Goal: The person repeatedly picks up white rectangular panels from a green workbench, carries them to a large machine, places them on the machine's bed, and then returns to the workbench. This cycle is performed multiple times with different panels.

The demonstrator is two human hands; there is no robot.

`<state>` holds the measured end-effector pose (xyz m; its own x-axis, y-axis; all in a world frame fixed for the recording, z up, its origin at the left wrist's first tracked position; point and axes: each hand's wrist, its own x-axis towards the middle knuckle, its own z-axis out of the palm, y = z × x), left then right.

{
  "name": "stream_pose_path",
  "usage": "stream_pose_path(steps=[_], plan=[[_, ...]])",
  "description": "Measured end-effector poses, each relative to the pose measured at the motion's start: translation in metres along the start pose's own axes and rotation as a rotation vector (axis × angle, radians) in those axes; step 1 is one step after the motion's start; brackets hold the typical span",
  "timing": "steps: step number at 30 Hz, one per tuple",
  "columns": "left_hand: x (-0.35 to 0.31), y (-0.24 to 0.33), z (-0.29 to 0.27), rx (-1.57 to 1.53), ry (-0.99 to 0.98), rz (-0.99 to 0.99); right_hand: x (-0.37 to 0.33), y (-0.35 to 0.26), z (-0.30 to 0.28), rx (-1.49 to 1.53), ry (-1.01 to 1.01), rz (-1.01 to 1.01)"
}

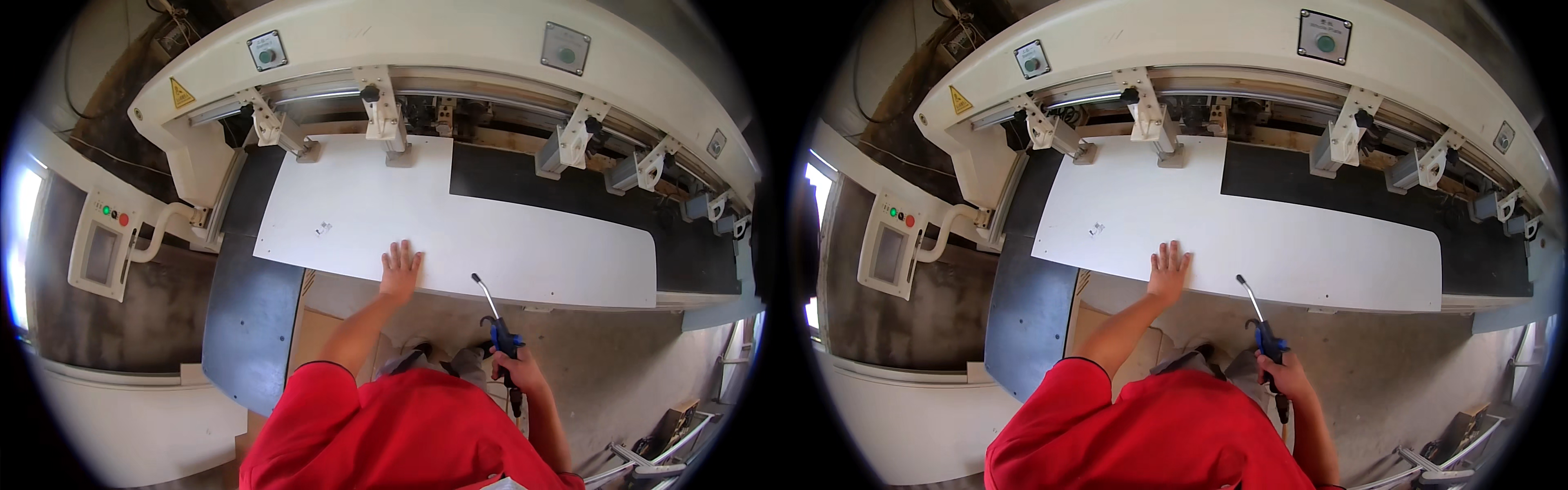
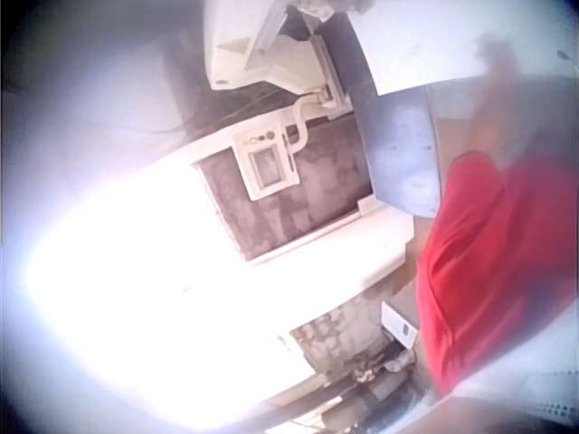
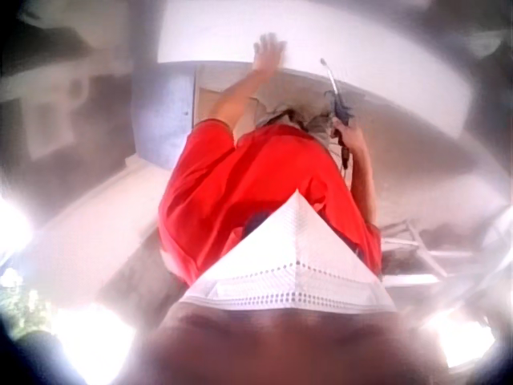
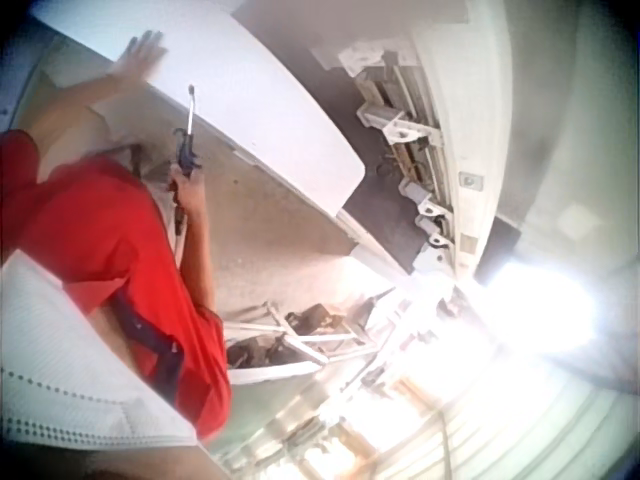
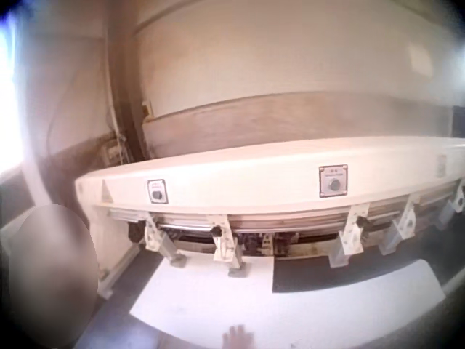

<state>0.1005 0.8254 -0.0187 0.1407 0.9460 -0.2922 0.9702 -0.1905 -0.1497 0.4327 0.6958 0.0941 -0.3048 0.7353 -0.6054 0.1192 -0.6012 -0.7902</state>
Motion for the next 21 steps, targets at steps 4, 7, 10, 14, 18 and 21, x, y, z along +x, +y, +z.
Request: stream_pose_path(steps=[4, 7, 10, 14, 18, 21], plan=[[-0.022, -0.039, 0.003, -0.098, 0.045, 0.129, 0.0, 0.0, 0.028, 0.01, 0.087, 0.031], [-0.039, -0.078, 0.006, -0.177, 0.041, 0.056, -0.004, -0.007, 0.028, 0.086, 0.282, 0.007], [-0.06, -0.111, 0.007, -0.233, 0.006, -0.047, -0.012, -0.023, 0.04, 0.111, 0.325, -0.027], [-0.062, -0.128, 0.036, -0.179, 0.031, -0.066, -0.007, -0.012, 0.068, 0.121, 0.21, -0.031], [-0.061, -0.119, 0.021, -0.226, -0.039, -0.093, -0.004, -0.005, 0.095, 0.112, 0.089, 0.001], [-0.064, -0.12, 0.013, -0.241, -0.071, -0.087, -0.005, -0.005, 0.117, 0.122, 0.048, 0.065]])
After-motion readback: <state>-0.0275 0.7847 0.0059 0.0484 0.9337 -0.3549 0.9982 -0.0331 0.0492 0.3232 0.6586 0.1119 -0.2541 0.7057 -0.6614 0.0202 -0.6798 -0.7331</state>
